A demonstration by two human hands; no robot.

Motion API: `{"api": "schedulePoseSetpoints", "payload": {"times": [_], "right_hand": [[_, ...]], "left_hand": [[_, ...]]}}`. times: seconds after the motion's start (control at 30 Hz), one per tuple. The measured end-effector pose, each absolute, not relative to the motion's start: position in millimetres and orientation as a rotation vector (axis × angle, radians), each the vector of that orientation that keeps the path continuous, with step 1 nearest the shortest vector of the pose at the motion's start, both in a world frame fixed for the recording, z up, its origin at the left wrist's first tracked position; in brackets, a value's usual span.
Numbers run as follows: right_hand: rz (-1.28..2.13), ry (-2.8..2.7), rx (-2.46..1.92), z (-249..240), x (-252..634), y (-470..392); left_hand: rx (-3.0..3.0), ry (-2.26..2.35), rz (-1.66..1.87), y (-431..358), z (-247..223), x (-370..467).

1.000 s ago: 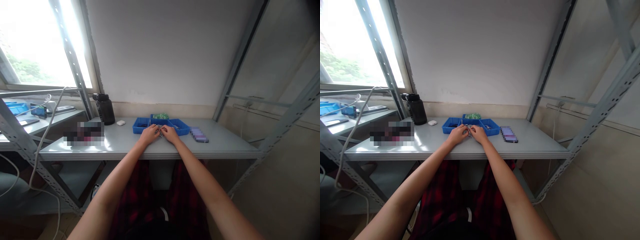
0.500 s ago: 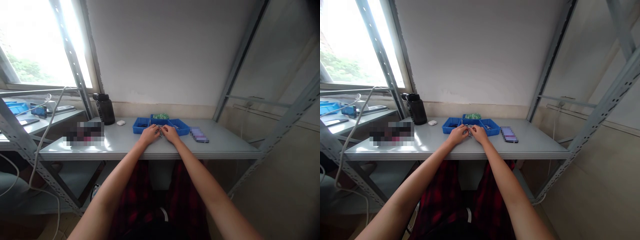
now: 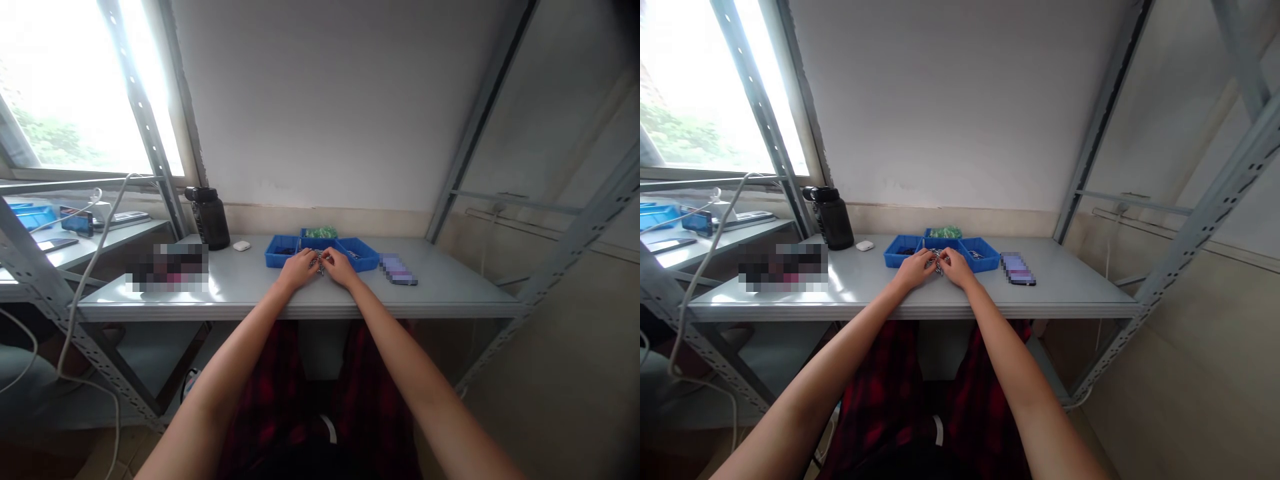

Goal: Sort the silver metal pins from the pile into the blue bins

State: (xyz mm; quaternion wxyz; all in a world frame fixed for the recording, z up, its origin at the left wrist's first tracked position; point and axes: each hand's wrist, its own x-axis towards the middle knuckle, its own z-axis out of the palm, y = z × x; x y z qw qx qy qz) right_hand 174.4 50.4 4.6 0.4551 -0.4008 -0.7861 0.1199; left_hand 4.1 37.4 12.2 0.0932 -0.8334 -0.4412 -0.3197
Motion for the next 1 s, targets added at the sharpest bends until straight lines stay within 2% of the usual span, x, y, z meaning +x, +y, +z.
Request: {"api": "schedulePoseSetpoints", "payload": {"times": [0.37, 0.7, 1.0], "right_hand": [[0.226, -2.017, -0.925, 6.7, 172.8, 47.4], [0.116, -1.670, -1.089, 6.3, 179.5, 54.7], [0.346, -1.447, -1.138, 0.0, 184.1, 70.7]], "left_hand": [[-2.481, -1.379, -0.977, 35.4, 12.4, 4.4], [-2.535, -1.460, -0.853, 35.3, 14.2, 4.7], [-2.607, -1.424, -0.674, 35.5, 13.3, 4.4]]}}
